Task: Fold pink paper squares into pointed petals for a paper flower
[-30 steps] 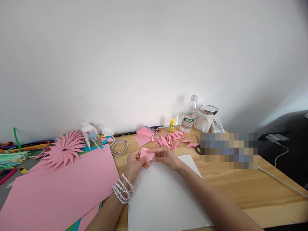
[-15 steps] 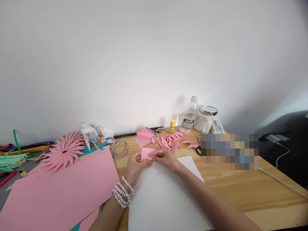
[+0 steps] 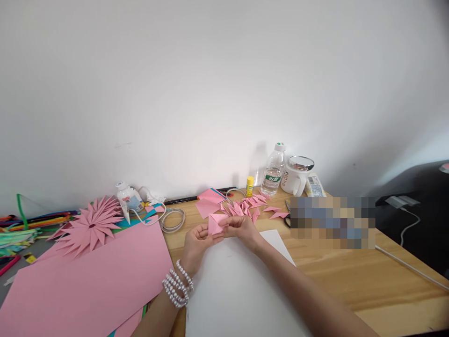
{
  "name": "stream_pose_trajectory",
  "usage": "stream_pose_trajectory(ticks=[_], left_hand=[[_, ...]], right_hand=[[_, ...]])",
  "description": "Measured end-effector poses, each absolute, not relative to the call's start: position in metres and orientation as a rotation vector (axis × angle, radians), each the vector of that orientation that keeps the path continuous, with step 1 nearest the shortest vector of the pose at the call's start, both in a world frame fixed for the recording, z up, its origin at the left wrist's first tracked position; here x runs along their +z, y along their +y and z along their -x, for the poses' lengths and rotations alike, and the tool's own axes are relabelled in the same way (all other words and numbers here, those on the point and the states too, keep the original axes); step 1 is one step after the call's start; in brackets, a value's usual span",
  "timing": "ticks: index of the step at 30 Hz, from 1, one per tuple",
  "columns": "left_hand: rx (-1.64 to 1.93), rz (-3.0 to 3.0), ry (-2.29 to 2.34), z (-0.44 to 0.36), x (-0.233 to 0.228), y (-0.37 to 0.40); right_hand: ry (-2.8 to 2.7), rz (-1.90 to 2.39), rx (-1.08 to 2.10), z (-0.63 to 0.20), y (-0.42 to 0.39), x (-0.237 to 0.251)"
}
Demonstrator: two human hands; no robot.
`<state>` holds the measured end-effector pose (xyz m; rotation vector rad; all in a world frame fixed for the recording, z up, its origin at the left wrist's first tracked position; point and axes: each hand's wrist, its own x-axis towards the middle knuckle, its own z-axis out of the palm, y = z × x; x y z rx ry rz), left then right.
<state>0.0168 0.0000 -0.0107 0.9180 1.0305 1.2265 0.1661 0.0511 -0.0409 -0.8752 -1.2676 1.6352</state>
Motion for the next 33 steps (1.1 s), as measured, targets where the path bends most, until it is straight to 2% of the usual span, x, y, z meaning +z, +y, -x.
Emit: stream_pose_trajectory(ticks=[11, 15, 33], left_hand=[[1.233, -0.906, 1.047, -0.018, -0.004, -0.001], [1.244, -0.94, 1.175, -0.017, -0.01, 0.0], [1.14, -1.004, 1.04, -0.014, -0.002, -0.001]], right_hand=[[-1.346, 0.925, 1.486, -0.167, 0.052, -0.038], [-1.354, 0.944, 1.494, -0.167, 0.051, -0.038], [-1.378, 0.88, 1.531, -0.165, 0.048, -0.035]])
